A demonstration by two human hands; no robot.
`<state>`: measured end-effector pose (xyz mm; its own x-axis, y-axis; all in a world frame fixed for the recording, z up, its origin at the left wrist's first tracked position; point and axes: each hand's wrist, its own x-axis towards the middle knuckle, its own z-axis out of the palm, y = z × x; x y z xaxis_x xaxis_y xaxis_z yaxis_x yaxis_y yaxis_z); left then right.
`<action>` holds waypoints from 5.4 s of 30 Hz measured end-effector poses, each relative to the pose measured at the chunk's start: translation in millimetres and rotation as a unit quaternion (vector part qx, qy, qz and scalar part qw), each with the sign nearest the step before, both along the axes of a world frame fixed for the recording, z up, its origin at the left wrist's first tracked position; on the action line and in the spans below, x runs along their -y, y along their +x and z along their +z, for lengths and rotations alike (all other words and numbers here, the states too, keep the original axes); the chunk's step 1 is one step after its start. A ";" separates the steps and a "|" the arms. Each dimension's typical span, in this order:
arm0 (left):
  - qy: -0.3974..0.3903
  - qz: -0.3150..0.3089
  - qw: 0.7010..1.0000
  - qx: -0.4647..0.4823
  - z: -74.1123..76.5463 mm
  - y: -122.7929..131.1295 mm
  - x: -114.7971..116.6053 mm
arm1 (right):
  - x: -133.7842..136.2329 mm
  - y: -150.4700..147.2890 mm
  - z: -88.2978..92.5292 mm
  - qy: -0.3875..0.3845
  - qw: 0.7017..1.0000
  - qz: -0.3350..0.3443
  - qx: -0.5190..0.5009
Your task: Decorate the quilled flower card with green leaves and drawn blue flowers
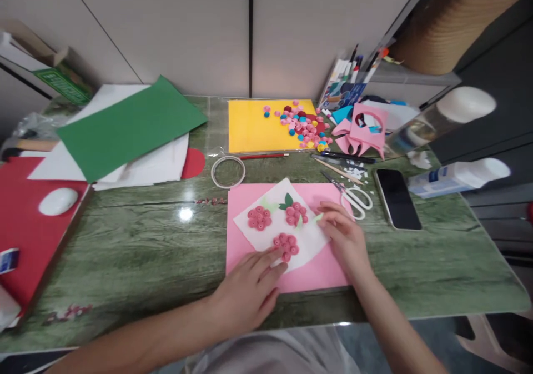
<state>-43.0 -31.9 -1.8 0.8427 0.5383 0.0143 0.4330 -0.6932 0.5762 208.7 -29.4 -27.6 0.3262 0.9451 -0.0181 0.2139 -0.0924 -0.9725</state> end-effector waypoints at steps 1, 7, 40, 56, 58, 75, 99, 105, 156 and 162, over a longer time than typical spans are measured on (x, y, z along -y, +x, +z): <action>-0.018 0.010 1.000 -0.002 2.2 0.3 0.2 | -9.9 1.2 -0.1 0.008 1.000 0.024 0.007; -0.177 0.079 0.979 0.060 16.4 7.8 0.7 | -58.5 -3.3 1.3 0.035 0.990 0.138 0.000; 0.189 0.058 0.976 -0.091 -18.8 49.8 10.9 | -19.3 2.0 8.3 -0.191 0.979 0.073 0.013; 0.191 0.044 0.976 -0.098 -18.1 48.9 6.8 | -18.3 -2.0 13.1 -0.213 0.965 0.095 0.120; 0.187 0.045 0.976 -0.101 -19.0 49.5 6.5 | -17.8 -2.9 14.5 -0.209 0.965 0.095 0.130; 0.182 0.049 0.978 -0.095 -18.3 49.5 6.1 | -18.8 -5.0 18.1 -0.209 0.949 0.102 0.215; 0.180 0.051 0.978 -0.089 -18.1 49.7 6.6 | -53.7 7.5 19.6 -0.224 0.912 0.166 0.301; 0.173 0.046 0.979 -0.096 -17.7 49.0 5.6 | -53.2 9.7 21.8 -0.266 0.895 0.198 0.300; 0.181 0.344 0.918 -0.080 -12.9 14.9 -128.1 | -32.9 -1.0 36.7 -0.003 0.940 0.160 0.302; 0.080 0.321 0.942 0.060 3.2 31.4 -105.7 | -26.8 -9.5 30.9 0.119 0.924 0.142 0.334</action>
